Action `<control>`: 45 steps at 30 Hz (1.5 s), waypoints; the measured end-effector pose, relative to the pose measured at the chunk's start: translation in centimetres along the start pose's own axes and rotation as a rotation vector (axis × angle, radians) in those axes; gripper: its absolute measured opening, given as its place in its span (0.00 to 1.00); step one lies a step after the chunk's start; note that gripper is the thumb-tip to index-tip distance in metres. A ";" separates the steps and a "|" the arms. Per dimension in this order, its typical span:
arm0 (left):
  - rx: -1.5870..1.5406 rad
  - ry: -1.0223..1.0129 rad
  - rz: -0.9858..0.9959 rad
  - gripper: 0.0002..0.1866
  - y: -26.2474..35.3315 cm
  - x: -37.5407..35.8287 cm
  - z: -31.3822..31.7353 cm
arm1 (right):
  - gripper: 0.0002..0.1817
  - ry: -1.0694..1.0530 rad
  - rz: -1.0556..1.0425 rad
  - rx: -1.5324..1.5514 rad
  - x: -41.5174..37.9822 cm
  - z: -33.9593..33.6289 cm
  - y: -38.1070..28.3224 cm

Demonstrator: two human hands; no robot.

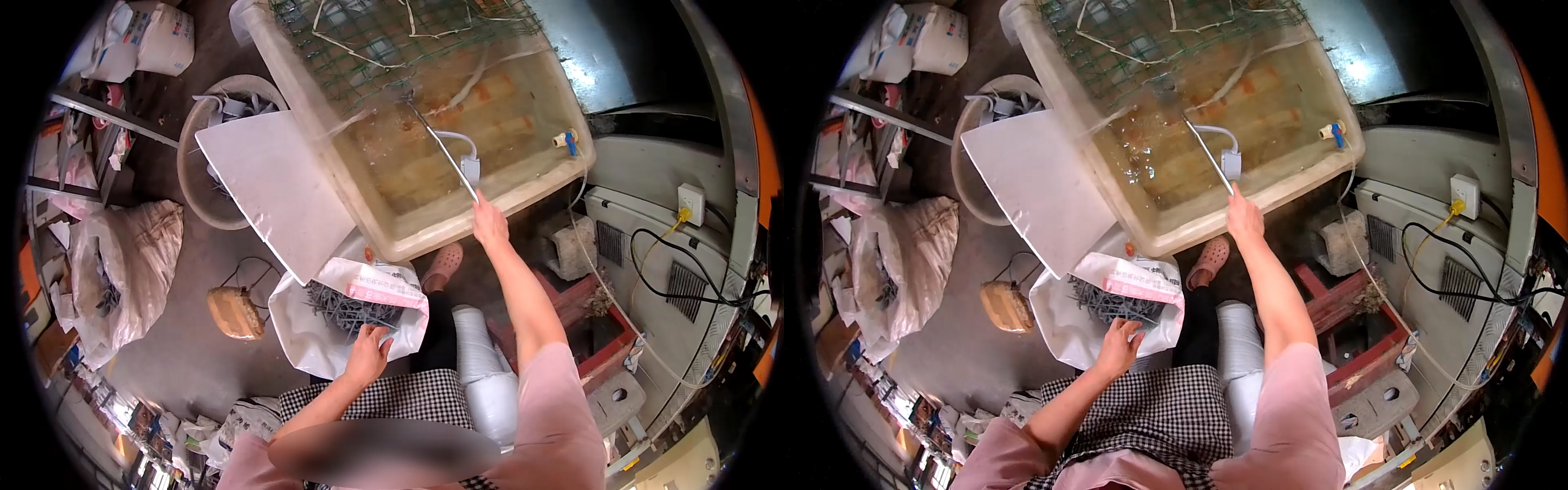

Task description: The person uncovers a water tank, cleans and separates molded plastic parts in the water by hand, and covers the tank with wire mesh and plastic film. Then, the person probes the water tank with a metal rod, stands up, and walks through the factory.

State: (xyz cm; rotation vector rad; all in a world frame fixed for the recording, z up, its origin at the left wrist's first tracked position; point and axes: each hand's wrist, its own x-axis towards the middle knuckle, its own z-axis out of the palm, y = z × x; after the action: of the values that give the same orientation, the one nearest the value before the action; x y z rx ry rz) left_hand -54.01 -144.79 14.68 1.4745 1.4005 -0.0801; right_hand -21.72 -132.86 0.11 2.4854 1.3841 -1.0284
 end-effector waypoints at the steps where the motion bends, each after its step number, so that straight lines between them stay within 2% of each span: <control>1: -0.002 0.008 0.012 0.12 -0.4 0.1 0.2 | 0.20 -0.007 0.020 0.034 1.6 0.1 -1.1; 3: 0.013 0.015 -0.001 0.12 -1.0 0.1 0.4 | 0.21 0.072 -0.074 0.075 4.7 0.8 -2.3; 5: 0.029 0.017 -0.011 0.12 -1.4 0.0 0.6 | 0.20 0.085 -0.019 0.113 6.5 -0.1 -4.1; 9: 0.044 0.006 -0.004 0.12 -1.0 0.4 0.5 | 0.21 0.114 -0.014 0.221 5.7 -1.3 -2.5; 13: 0.047 0.007 0.047 0.13 0.0 0.3 -0.1 | 0.21 0.112 -0.104 0.114 -4.2 -4.5 5.4; 15: -0.010 -0.055 -0.014 0.13 0.9 0.2 -0.5 | 0.21 0.069 -0.056 0.124 -11.2 -7.0 8.5; 17: 0.010 -0.068 -0.006 0.13 1.2 -0.1 -0.5 | 0.22 0.124 -0.082 0.153 -17.8 -7.6 12.6; 21: 0.024 -0.085 0.025 0.13 1.9 -0.4 -0.4 | 0.23 0.047 0.093 0.110 -28.4 -9.2 17.0; 22: 0.042 -0.092 0.036 0.13 2.0 -0.4 -0.3 | 0.23 0.050 0.098 0.113 -29.6 -9.0 17.5; 24: 0.062 -0.101 0.049 0.13 2.4 -0.5 -0.2 | 0.23 0.008 0.248 0.043 -30.9 -8.7 18.1; 27: 0.084 -0.132 0.019 0.12 3.0 -0.5 0.2 | 0.22 -0.051 0.210 -0.034 -29.4 -7.8 18.1; 29: 0.092 -0.082 0.089 0.12 3.1 -0.6 0.1 | 0.21 -0.067 0.179 -0.021 -27.3 -7.4 17.3; 32: 0.078 -0.076 0.068 0.12 2.2 -0.8 -0.1 | 0.20 -0.069 0.118 0.044 -24.1 -6.8 16.1; 37: 0.055 -0.060 0.047 0.12 1.6 -0.8 -0.1 | 0.19 -0.099 0.182 0.189 -19.7 -4.8 13.7; 39: 0.037 -0.076 0.022 0.13 1.5 -0.8 -0.2 | 0.19 -0.034 0.132 0.371 -17.9 -2.7 12.7; 41: 0.066 -0.046 0.056 0.12 1.4 -0.8 0.0 | 0.19 -0.062 0.163 0.393 -15.6 -1.8 10.7; 43: 0.095 -0.019 0.089 0.12 1.1 -0.8 0.2 | 0.19 0.071 0.009 0.498 -12.9 0.4 9.6; 45: 0.073 -0.020 0.067 0.12 0.8 -0.8 0.2 | 0.18 0.084 -0.001 0.500 -9.9 1.8 8.1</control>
State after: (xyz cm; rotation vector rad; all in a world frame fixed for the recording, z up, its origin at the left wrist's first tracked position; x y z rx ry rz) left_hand -53.52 -145.28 15.55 1.5752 1.3432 -0.1048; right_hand -19.72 -145.33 3.07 2.8968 1.2719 -1.4363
